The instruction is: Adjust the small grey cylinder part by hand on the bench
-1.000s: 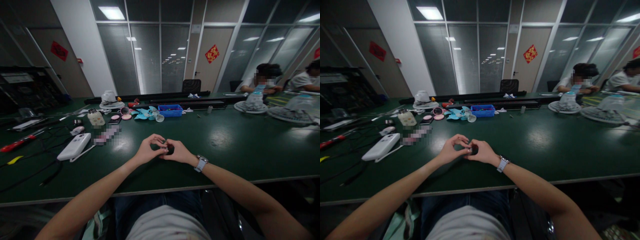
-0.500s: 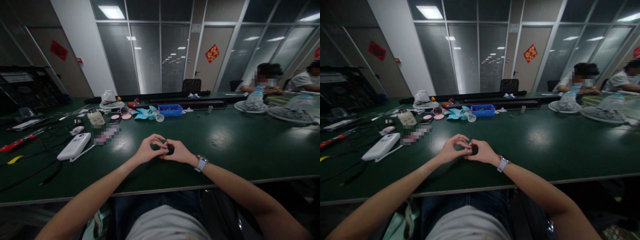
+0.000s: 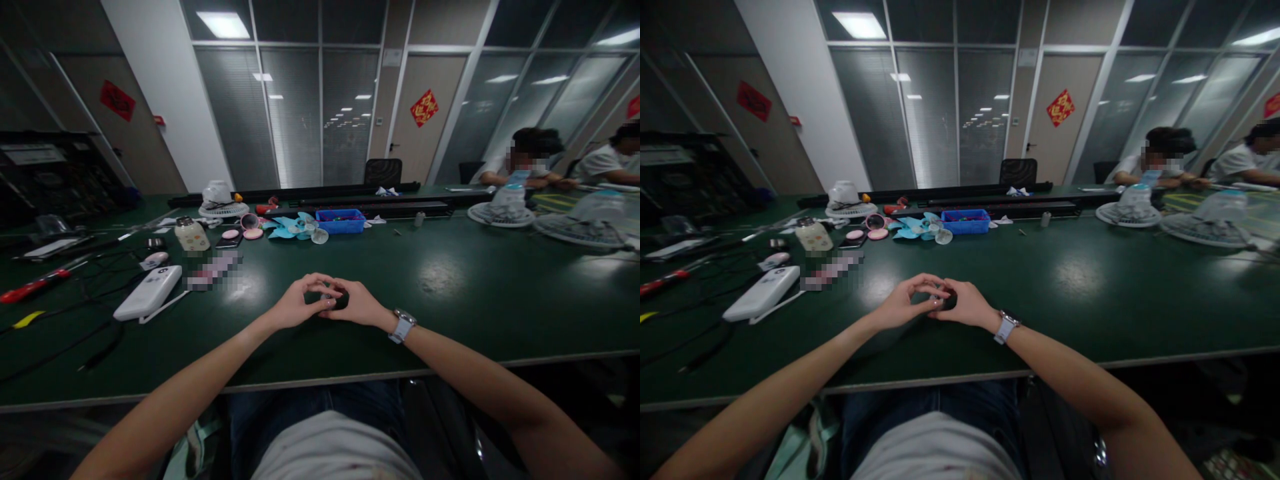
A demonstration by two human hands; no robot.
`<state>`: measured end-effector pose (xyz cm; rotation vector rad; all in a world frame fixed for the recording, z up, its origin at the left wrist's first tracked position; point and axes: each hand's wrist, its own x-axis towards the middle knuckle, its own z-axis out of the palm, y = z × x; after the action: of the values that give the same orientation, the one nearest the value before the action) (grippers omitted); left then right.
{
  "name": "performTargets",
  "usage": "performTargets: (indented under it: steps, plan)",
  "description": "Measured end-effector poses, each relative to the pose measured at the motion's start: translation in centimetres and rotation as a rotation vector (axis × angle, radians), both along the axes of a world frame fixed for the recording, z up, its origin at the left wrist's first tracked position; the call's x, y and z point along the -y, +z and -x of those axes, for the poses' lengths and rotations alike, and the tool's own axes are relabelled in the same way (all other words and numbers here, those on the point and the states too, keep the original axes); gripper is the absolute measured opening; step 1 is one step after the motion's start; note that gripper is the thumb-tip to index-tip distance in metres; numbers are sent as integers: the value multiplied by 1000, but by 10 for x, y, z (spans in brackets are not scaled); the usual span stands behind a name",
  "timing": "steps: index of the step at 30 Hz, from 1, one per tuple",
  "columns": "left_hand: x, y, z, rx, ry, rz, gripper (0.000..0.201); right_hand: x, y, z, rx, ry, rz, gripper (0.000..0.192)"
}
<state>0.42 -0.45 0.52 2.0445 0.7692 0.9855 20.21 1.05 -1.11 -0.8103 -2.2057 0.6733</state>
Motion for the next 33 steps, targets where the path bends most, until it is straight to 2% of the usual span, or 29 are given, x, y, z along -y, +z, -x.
performTargets:
  steps: [11, 15, 20, 33]
  plan:
    - [-4, -4, 0, 35, 70, -14, 38, -2, -3, 1, 8, 5, 3, 35]
    - [-5, -5, 1, 39, 102, -12, 34, -3, -5, 0, 8, -2, -12, 35]
    - [-5, -4, 1, 41, 132, -14, 46, -3, -4, 0, 8, 5, -8, 35]
    - [-8, -10, 2, 46, 153, 1, 48, -3, -5, 0, -3, 14, 5, 34]
